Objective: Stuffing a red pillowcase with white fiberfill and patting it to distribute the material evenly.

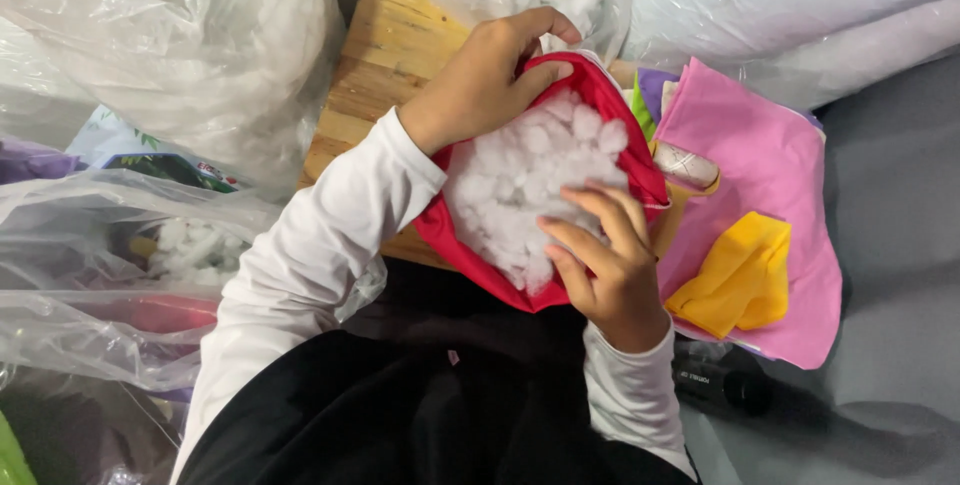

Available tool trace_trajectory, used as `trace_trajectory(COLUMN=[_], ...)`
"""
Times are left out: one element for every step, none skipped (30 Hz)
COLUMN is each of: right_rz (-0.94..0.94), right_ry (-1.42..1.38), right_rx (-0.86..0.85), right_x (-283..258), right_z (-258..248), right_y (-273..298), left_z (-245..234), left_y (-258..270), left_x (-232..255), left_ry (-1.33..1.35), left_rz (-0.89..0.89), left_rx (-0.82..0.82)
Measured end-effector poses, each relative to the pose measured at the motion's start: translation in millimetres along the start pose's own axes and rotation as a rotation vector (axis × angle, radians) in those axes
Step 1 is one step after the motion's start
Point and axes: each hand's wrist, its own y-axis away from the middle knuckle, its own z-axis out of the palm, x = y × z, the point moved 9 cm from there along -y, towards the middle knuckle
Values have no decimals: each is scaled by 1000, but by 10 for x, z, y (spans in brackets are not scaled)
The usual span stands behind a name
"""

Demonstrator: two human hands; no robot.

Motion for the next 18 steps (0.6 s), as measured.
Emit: trace_trajectory(right_rz=[5, 55, 104, 105, 157, 206, 205, 226, 247, 237, 268, 316, 324, 373, 421, 424, 425, 415], right_ry=[1, 103, 204, 205, 334, 462, 465, 448, 431, 432, 398, 357, 351, 314, 278, 282, 321, 361], right_rx=[0, -108, -216, -213, -515, -814, -809, -777, -745, -745, -707, -675, -682, -650, -618, -623, -585, -543], right_x=[141, 336, 538, 889, 1311, 1752, 1650, 1577, 1505, 1457, 1433, 1379, 1314, 1279, 1242, 1461, 1675, 1895], right_z=[165, 431, 687, 1129, 1764, 2308, 2235, 2142, 2053, 1920, 1766, 1614, 1532, 1408, 1285, 1302, 1275, 1255], right_y=[27, 42, 67, 164, 410, 722, 644, 524, 405, 335, 252, 247, 198, 141, 85, 208, 309, 366], left_z=[24, 34, 43, 119, 188, 240, 342, 433, 558, 681, 854, 1059, 1012, 949, 869, 777, 657, 500], left_y=[22, 35, 53, 123, 190, 248, 354, 468, 613, 742, 850, 1008, 1046, 1043, 1064, 1109, 1158, 1198], left_x=[38, 133, 230, 224, 177, 130, 161, 356, 533, 429, 272, 124, -34, -314, -589, -788, -1046, -1308], left_ry=[3, -27, -57, -58, -245, -435, -438, -632, -825, -831, -818, -790, -783, -923, -1060, -1052, -1150, -1253], left_rz=[0, 62, 124, 126, 85, 45, 50, 241, 434, 431, 399, 366, 361, 211, 59, 58, -21, -105], left_rx=[-5, -14, -24, -26, -15, -1, 0, 70, 141, 148, 79, -5, -14, -31, -50, -49, -61, -64])
